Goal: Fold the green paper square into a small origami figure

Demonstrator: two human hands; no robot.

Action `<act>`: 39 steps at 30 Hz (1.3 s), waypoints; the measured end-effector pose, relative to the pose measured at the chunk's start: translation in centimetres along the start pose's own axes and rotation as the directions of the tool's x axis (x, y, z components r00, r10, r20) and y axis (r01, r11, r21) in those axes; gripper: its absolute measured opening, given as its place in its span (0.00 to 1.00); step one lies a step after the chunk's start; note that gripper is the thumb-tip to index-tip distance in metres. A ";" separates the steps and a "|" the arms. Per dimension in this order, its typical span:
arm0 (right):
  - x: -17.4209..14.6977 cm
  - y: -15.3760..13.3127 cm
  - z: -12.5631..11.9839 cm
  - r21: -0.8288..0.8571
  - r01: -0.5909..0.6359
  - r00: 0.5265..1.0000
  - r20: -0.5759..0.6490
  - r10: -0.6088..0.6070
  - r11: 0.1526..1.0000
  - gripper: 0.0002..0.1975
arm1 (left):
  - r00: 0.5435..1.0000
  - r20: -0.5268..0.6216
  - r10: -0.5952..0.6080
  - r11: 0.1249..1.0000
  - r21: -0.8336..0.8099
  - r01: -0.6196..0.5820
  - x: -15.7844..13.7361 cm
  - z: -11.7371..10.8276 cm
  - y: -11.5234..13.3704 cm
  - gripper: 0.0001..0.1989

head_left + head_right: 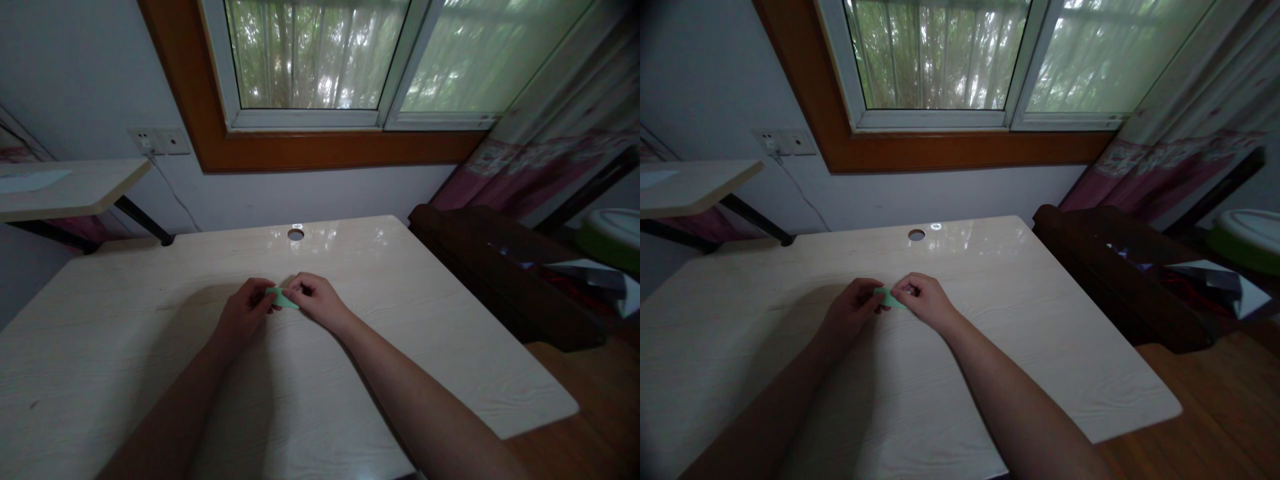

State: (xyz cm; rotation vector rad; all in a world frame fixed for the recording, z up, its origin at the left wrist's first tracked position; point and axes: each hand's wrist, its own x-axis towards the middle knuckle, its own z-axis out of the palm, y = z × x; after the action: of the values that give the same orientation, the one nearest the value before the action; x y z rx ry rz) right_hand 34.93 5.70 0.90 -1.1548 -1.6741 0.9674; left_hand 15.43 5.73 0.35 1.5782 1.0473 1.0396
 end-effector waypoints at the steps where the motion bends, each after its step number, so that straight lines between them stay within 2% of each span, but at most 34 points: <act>1: 0.0 0.1 0.0 -0.002 -0.001 1.000 0.001 0.001 1.000 0.10 | 1.000 -0.002 -0.001 1.000 0.003 0.001 0.0 0.0 -0.1 0.12; 20: 0.1 0.4 -0.1 -0.027 0.033 0.999 0.014 -0.033 0.999 0.09 | 0.999 0.050 -0.014 0.999 0.052 0.012 -0.1 -0.1 -0.2 0.11; 24: 0.1 0.2 -0.1 -0.032 0.030 0.999 0.014 -0.029 0.999 0.10 | 1.000 0.023 -0.012 0.999 0.031 0.011 -0.1 -0.1 -0.2 0.13; 28: 0.0 0.3 0.0 -0.038 0.037 0.999 0.011 -0.036 0.999 0.09 | 0.999 -0.020 0.032 0.991 0.129 -0.029 0.0 -0.2 -0.3 0.16; 32: 0.0 0.4 -0.1 -0.041 0.047 0.999 0.019 -0.046 0.998 0.09 | 0.999 0.003 0.033 0.970 0.242 -0.033 0.0 -0.3 -0.1 0.11; 39: 0.0 0.0 -0.1 -0.069 0.034 0.999 0.031 -0.032 0.997 0.09 | 0.998 -0.036 0.049 0.973 0.227 -0.039 -0.1 -0.5 0.0 0.10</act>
State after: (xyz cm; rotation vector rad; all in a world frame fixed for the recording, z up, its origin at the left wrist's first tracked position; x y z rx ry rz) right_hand 35.03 5.71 0.95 -1.1600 -1.7567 0.9166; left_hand 14.97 5.79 0.46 1.7757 1.1983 1.0149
